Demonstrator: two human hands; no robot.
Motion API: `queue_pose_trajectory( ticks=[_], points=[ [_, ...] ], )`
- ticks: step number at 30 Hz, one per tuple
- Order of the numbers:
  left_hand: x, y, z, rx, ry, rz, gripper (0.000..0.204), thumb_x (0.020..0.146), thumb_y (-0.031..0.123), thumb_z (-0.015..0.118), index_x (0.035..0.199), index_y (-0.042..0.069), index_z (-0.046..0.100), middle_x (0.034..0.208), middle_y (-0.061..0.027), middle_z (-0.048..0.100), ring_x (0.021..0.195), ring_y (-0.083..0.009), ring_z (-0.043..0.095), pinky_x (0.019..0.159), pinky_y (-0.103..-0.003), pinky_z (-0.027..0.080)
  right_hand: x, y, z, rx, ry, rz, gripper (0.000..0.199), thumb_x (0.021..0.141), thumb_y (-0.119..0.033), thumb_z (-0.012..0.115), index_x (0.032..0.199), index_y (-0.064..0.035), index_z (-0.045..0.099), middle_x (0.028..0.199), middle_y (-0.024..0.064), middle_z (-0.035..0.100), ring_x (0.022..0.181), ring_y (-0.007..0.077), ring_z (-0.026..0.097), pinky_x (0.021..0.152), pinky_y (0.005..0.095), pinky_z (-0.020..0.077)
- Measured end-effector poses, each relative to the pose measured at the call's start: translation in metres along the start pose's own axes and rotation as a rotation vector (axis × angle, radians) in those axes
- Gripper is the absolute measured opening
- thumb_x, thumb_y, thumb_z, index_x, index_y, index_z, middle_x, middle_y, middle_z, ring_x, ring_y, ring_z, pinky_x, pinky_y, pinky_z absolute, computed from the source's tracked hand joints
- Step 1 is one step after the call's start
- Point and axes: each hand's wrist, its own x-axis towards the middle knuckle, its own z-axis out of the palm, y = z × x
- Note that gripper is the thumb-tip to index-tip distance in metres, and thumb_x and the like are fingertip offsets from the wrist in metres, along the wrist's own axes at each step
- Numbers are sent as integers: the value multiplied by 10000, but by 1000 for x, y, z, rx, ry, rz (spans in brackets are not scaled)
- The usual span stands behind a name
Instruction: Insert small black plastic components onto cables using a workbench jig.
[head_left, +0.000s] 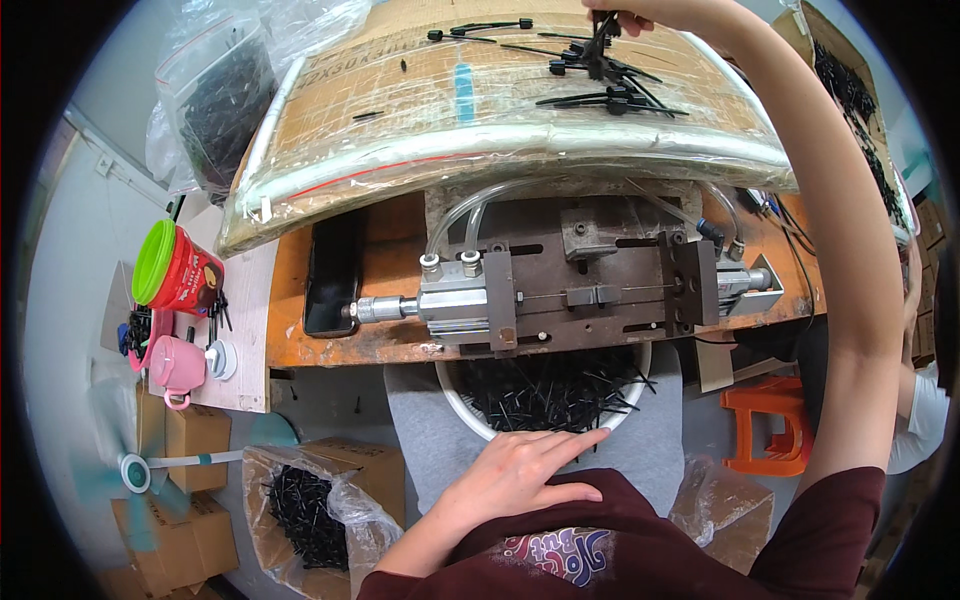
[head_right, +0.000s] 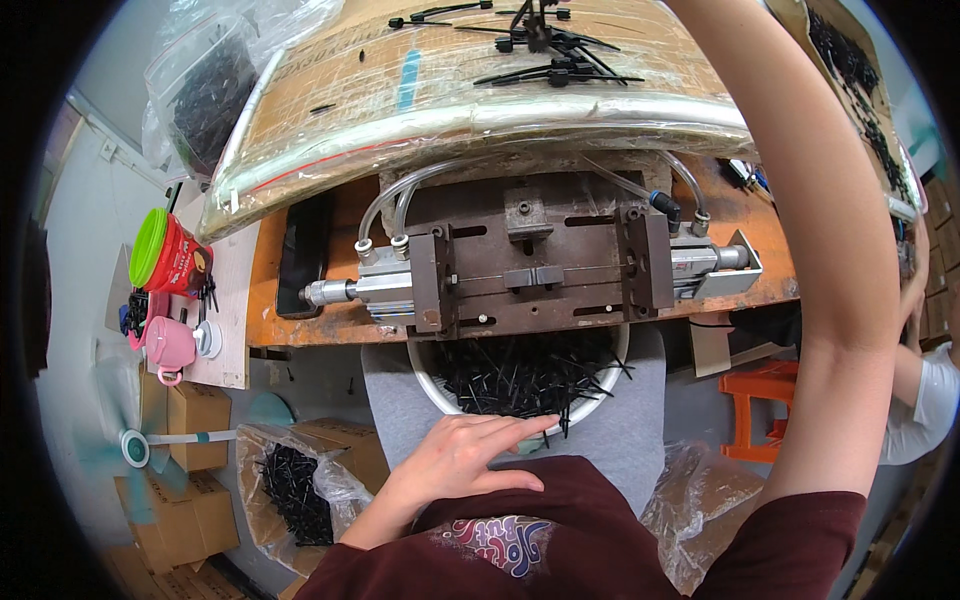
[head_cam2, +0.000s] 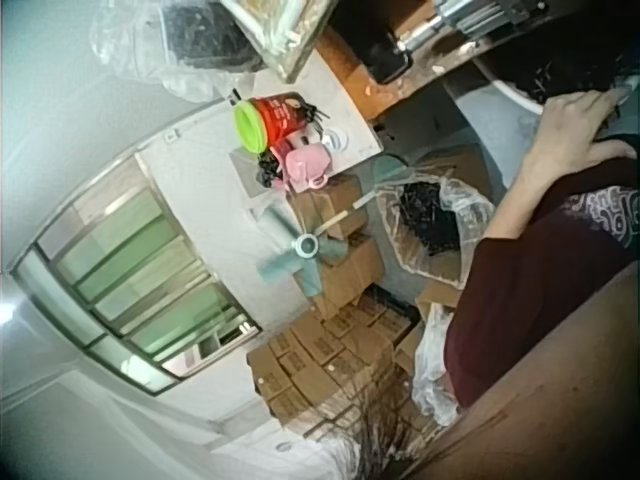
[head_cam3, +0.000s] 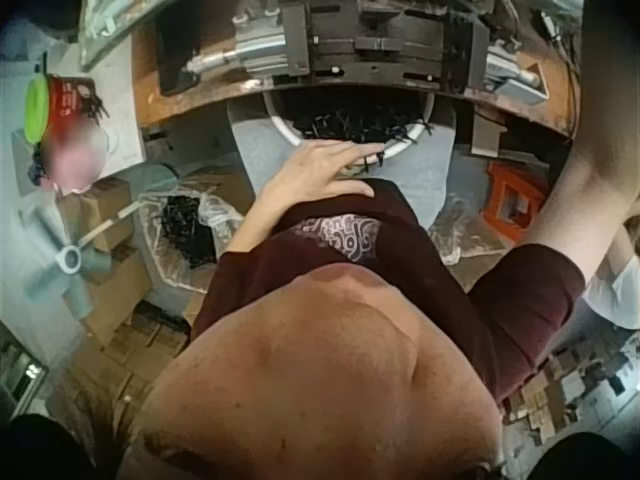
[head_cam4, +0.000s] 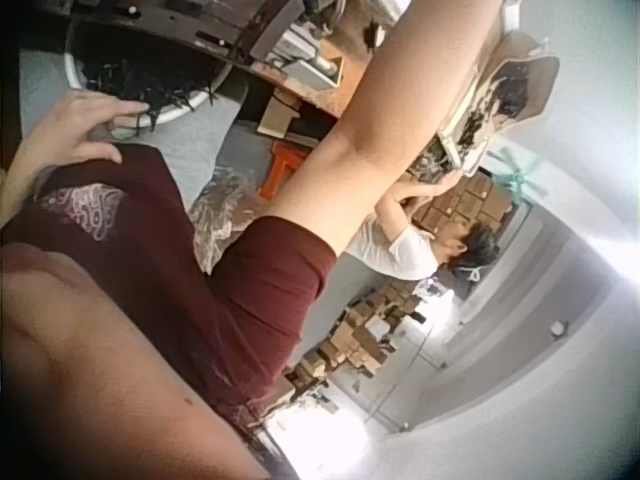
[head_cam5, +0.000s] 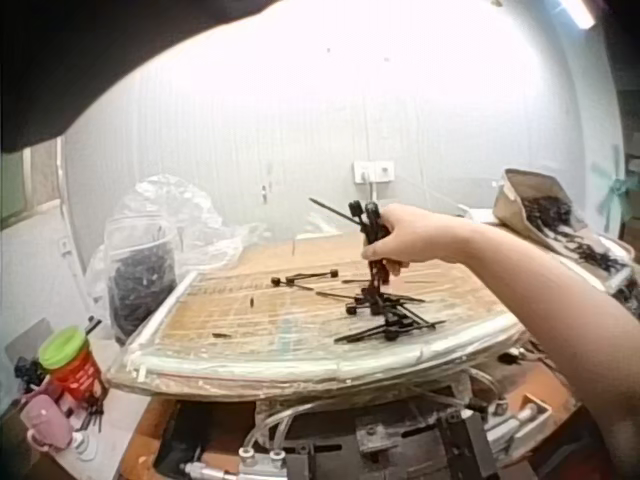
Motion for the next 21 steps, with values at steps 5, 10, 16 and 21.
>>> queue_pose_trajectory(
  ticks=[5, 10, 16, 21],
  points=[
    [-2, 2, -1, -4, -10, -19, 653, 851, 454, 699, 1353, 68, 538, 887, -107, 680, 768, -269, 677, 677, -351, 555, -9, -16, -1, -534, 5, -187, 149, 855, -105, 611, 896, 38, 604, 792, 213, 634, 763, 352, 601, 717, 430, 468],
    [2, 1, 7, 4, -33, 14, 641, 864, 440, 689, 1361, 68, 529, 875, -103, 656, 772, -275, 663, 693, -364, 549, 8, -6, 40, -813, -275, -253, 250, 768, -89, 685, 996, 11, 657, 968, 219, 679, 962, 351, 640, 820, 439, 507],
    [-1, -2, 9, 15, -25, -12, 638, 836, 454, 716, 1348, 104, 566, 889, -78, 677, 751, -234, 667, 667, -343, 550, -1, -16, 29, -423, -395, -51, 317, 721, -86, 779, 984, 19, 636, 845, 157, 687, 783, 291, 676, 684, 400, 520],
    [-4, -4, 6, 10, -12, -1, 647, 869, 453, 677, 1376, 84, 521, 869, -97, 649, 764, -269, 655, 677, -361, 547, -6, -1, 19, -495, -131, -282, 255, 800, -159, 711, 995, -1, 668, 863, 134, 695, 826, 258, 645, 753, 387, 497]
  ],
)
